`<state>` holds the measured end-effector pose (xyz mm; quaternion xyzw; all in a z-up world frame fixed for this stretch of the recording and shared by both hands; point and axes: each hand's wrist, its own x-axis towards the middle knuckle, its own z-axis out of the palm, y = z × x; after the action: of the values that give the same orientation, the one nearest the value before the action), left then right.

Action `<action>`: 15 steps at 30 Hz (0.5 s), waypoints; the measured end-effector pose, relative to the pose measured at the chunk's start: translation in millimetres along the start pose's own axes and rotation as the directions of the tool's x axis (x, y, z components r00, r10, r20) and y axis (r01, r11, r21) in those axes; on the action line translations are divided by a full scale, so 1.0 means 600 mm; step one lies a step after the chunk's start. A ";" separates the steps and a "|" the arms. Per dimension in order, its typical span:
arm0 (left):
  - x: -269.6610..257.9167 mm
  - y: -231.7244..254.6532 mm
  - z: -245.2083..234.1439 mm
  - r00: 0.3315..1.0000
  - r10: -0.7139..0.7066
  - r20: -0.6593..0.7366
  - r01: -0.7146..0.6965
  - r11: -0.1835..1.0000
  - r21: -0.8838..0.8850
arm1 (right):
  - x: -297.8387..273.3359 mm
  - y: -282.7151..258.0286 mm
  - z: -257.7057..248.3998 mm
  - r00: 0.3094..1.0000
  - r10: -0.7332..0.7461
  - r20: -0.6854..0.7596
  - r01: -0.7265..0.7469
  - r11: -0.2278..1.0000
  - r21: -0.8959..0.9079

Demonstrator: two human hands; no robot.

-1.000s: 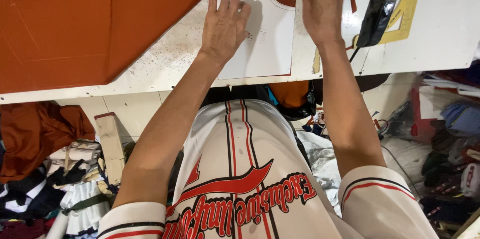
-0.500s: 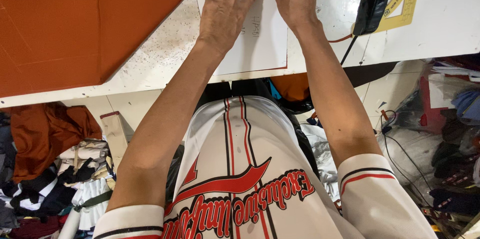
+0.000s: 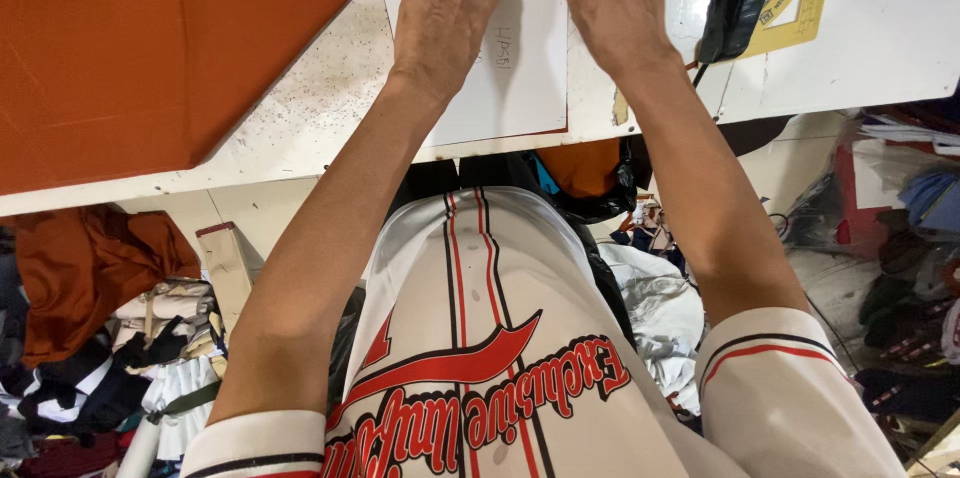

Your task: The person marks fabric using a white chalk-like tool and a paper template, then cuts out pieces of orange fabric using scissors and an electric fabric cutter.

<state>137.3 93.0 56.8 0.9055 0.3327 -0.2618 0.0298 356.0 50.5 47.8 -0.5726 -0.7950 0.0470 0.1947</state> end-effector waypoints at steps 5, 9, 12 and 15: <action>0.009 0.004 0.014 0.996 0.074 -0.054 -0.071 0.996 0.050 | -0.006 0.010 0.004 0.966 0.233 0.109 -0.241 0.969 0.060; 0.010 0.018 0.024 0.993 0.085 -0.081 -0.087 0.996 -0.018 | -0.007 -0.006 0.021 0.982 0.185 0.037 -0.187 0.978 0.092; 0.009 0.022 0.024 0.993 0.075 -0.087 -0.076 0.997 -0.013 | -0.009 -0.013 0.018 0.988 0.154 0.014 -0.154 0.983 0.102; 0.007 0.023 0.018 0.996 0.073 -0.053 -0.073 0.997 -0.002 | -0.017 -0.012 -0.002 0.997 0.072 -0.018 -0.071 0.996 0.056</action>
<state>143.7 82.4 43.9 0.9237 0.3005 -0.2356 0.0323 352.9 38.5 48.1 -0.5955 -0.7704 0.0700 0.2168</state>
